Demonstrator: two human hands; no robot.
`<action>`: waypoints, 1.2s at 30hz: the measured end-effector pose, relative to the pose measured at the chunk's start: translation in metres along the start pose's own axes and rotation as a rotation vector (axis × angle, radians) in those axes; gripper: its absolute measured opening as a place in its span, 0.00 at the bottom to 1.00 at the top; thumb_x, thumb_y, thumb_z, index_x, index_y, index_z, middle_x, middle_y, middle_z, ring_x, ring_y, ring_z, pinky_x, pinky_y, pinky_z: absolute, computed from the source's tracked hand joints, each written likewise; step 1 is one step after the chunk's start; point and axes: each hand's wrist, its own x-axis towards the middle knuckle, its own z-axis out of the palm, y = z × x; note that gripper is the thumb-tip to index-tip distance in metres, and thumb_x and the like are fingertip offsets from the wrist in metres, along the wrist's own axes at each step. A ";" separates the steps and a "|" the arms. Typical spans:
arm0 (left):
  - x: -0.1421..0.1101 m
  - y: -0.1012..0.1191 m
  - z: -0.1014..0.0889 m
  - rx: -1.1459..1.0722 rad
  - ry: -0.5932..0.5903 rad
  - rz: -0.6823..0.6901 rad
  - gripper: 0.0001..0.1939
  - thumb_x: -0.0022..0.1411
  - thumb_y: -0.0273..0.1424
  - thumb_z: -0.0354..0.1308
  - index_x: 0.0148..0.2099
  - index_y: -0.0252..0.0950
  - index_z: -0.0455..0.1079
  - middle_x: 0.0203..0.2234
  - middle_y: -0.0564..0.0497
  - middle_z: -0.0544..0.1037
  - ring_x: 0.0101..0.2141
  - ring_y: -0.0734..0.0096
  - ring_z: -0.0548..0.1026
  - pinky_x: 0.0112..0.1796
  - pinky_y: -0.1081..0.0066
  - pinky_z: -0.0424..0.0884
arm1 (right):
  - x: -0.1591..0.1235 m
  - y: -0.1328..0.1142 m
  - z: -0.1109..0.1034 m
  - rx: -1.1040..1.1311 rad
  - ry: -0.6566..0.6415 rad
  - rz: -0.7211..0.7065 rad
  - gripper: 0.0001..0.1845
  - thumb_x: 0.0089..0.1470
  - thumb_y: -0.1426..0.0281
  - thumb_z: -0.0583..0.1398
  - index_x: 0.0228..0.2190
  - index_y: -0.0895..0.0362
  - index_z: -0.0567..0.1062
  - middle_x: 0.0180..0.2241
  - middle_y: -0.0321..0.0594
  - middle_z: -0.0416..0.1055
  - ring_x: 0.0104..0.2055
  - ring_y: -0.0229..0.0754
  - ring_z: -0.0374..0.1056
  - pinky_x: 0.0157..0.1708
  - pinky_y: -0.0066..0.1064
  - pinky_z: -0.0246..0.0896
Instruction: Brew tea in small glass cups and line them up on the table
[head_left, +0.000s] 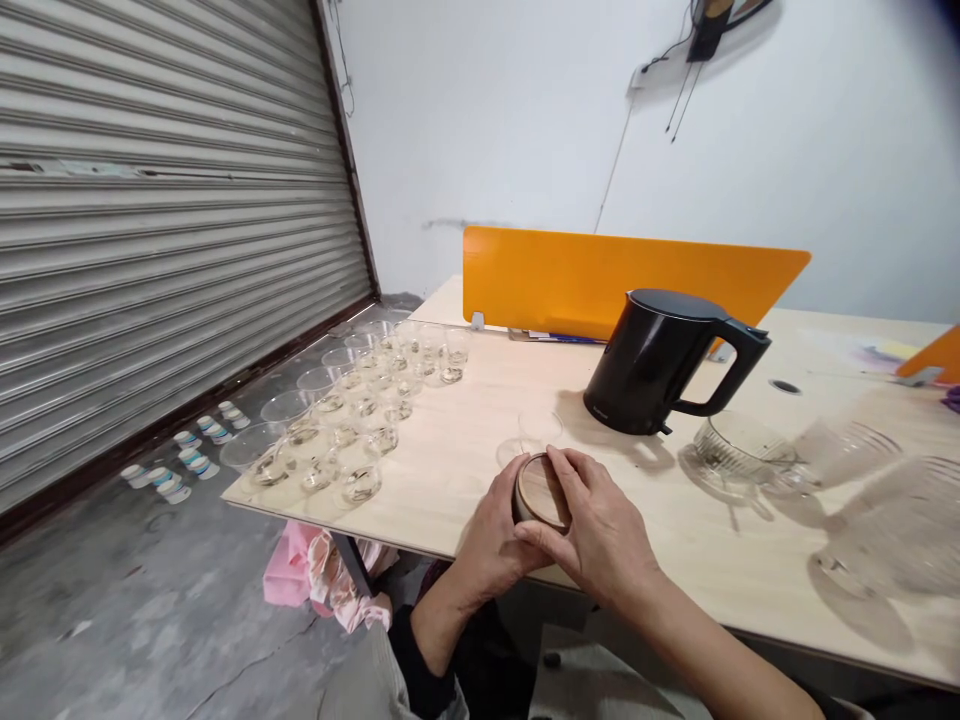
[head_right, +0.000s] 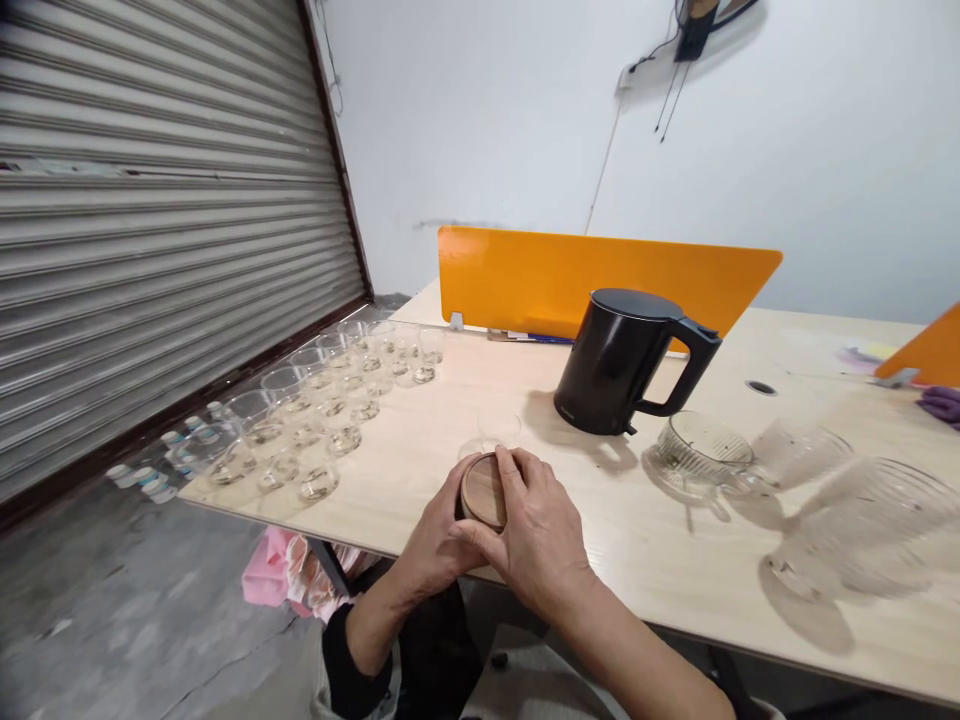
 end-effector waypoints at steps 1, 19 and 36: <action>0.001 0.003 0.000 0.004 0.010 0.000 0.50 0.51 0.40 0.75 0.70 0.41 0.56 0.66 0.41 0.66 0.64 0.46 0.67 0.65 0.48 0.63 | 0.002 -0.001 0.000 -0.007 0.005 -0.009 0.44 0.55 0.46 0.64 0.64 0.60 0.67 0.56 0.59 0.70 0.56 0.63 0.68 0.51 0.55 0.72; 0.002 0.002 -0.001 0.048 0.048 -0.046 0.54 0.41 0.37 0.80 0.68 0.44 0.59 0.59 0.45 0.74 0.58 0.49 0.73 0.59 0.50 0.69 | 0.021 -0.003 -0.024 0.321 0.125 0.182 0.29 0.65 0.54 0.54 0.61 0.54 0.69 0.57 0.50 0.70 0.57 0.54 0.69 0.56 0.48 0.67; -0.003 -0.012 0.000 0.049 0.037 0.017 0.52 0.47 0.40 0.78 0.69 0.42 0.56 0.62 0.43 0.71 0.62 0.47 0.70 0.63 0.49 0.63 | -0.067 0.098 -0.011 0.011 -0.035 0.254 0.38 0.56 0.48 0.64 0.62 0.52 0.70 0.57 0.54 0.71 0.59 0.59 0.68 0.55 0.53 0.68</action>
